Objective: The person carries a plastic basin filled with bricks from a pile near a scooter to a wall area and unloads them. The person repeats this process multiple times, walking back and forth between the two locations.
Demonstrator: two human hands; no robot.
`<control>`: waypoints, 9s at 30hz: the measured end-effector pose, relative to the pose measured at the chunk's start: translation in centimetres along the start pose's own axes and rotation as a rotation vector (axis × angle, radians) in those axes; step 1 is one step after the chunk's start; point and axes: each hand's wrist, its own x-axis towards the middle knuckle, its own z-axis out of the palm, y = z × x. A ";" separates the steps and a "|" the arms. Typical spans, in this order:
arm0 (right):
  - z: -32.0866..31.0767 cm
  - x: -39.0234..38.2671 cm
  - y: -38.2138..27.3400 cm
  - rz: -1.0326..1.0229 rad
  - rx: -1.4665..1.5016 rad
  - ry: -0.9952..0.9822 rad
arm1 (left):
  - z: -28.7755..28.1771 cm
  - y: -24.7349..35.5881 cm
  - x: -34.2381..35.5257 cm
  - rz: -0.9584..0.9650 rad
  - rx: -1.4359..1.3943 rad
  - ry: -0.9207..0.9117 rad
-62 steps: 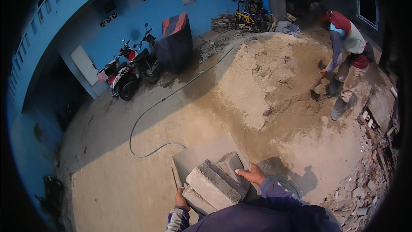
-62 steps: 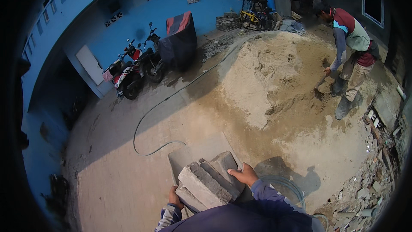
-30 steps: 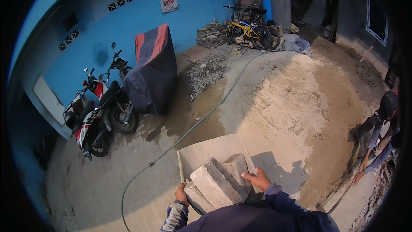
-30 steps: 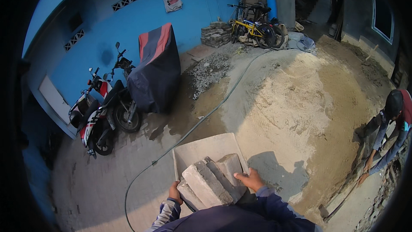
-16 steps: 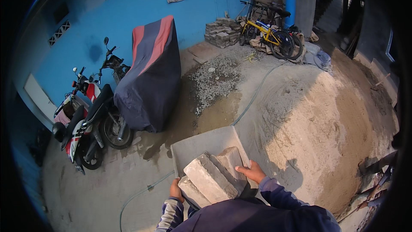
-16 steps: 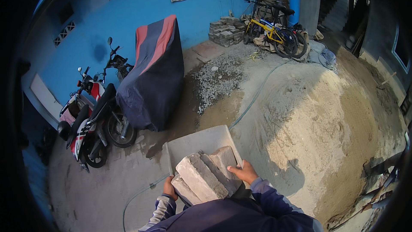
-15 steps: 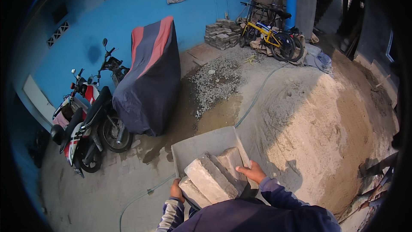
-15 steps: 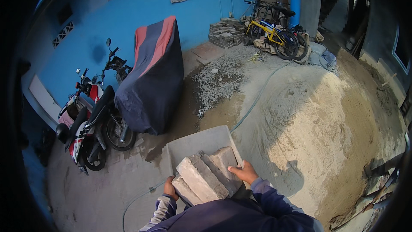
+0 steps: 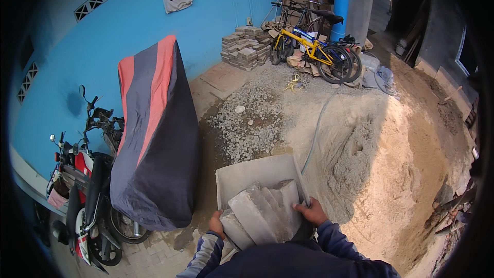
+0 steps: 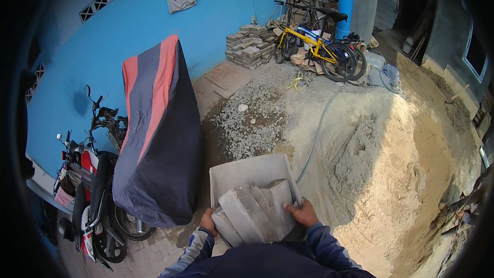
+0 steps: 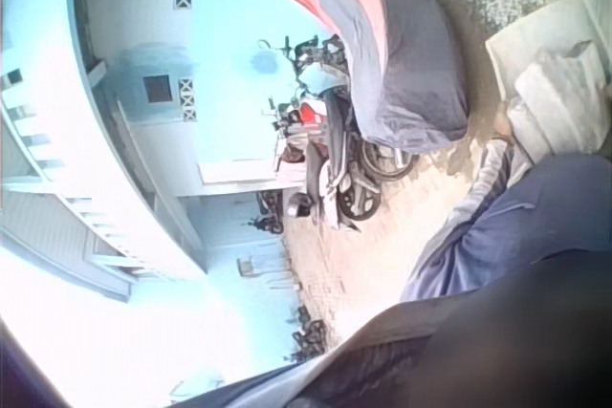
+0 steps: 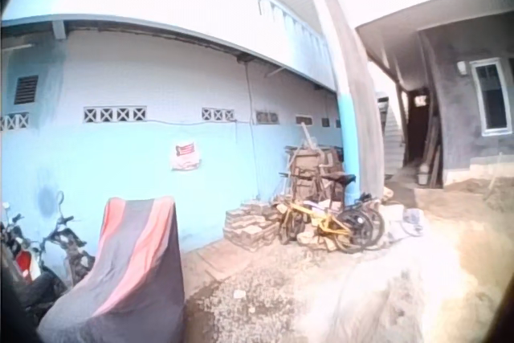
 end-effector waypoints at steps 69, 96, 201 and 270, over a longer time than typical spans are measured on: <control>20.1 159.0 -84.8 0.122 0.078 0.231 | 85.0 115.9 125.4 -0.127 0.199 -0.238; 20.6 194.9 -79.0 0.535 0.193 0.537 | 113.5 123.7 160.7 -0.186 0.942 -0.349; 38.5 234.5 -97.9 -0.199 -0.782 -0.107 | 102.8 121.3 172.4 -0.282 1.857 -0.242; 42.7 229.7 -89.5 0.072 0.418 0.287 | 103.6 119.9 173.1 -0.123 1.868 -0.275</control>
